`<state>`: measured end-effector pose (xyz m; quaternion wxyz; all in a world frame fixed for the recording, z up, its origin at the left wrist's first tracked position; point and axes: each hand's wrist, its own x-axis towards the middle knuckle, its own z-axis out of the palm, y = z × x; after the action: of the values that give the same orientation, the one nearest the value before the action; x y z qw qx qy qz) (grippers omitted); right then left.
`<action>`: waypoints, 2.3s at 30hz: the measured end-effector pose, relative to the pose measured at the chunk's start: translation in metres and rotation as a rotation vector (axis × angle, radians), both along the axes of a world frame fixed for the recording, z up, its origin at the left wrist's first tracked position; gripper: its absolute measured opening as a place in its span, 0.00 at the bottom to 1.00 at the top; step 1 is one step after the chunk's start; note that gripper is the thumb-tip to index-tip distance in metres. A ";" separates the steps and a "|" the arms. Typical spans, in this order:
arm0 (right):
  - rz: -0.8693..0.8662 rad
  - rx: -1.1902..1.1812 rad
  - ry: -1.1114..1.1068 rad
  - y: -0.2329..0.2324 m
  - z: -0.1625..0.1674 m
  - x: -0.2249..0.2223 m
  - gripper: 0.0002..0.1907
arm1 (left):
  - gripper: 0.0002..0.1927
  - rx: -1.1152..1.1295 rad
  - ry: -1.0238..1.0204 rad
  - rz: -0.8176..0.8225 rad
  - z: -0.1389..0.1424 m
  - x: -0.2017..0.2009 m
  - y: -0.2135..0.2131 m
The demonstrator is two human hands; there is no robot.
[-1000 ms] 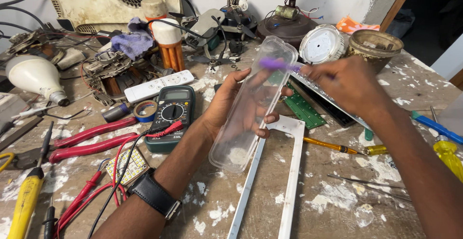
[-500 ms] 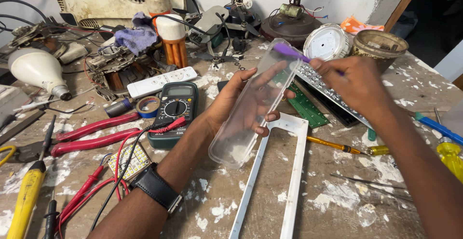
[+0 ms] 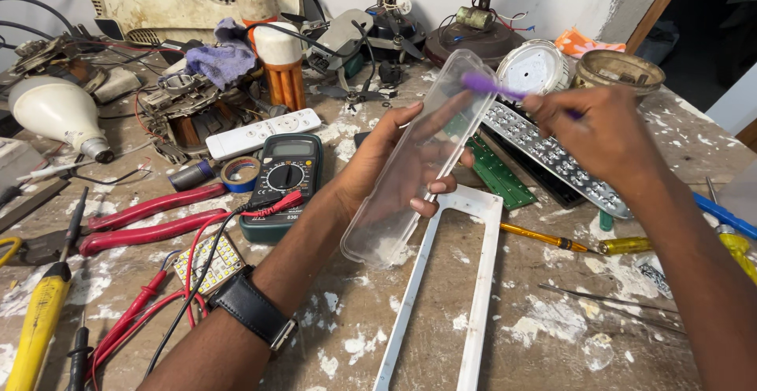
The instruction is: The person cleans parts of a disassembled LED light fixture at a cluttered workbench. They first handle the LED panel and circuit board, then brush a clear plastic diffuser cover with a purple toothbrush, and finally brush the inside of the white fixture frame, turning it to reach different sides.
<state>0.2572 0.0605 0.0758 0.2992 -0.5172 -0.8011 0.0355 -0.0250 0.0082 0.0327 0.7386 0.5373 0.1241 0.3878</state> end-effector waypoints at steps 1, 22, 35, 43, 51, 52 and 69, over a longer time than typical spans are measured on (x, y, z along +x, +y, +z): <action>0.152 -0.035 0.024 0.003 -0.005 -0.004 0.19 | 0.47 -0.002 0.006 0.011 0.000 0.000 -0.001; 0.161 -0.041 -0.099 -0.004 -0.022 -0.025 0.24 | 0.49 0.063 -0.095 0.051 0.007 -0.006 -0.005; 0.244 -0.358 -0.261 -0.001 -0.025 -0.023 0.25 | 0.50 0.071 -0.107 -0.060 0.000 -0.002 0.000; 0.011 0.065 0.086 -0.003 -0.011 -0.012 0.32 | 0.48 0.018 -0.158 -0.069 -0.002 0.000 0.002; 0.085 -0.131 0.023 -0.007 -0.014 -0.022 0.37 | 0.45 0.005 -0.046 0.092 -0.005 0.010 0.003; 0.097 -0.167 -0.012 -0.007 -0.013 -0.021 0.37 | 0.45 0.007 -0.031 0.131 -0.005 0.010 0.002; 0.166 -0.211 -0.170 -0.013 -0.007 -0.026 0.27 | 0.55 0.065 0.058 0.076 0.006 0.001 -0.005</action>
<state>0.2307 0.0471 0.0684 0.1704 -0.4789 -0.8553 0.1001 -0.0241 0.0030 0.0383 0.7015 0.5670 0.1531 0.4037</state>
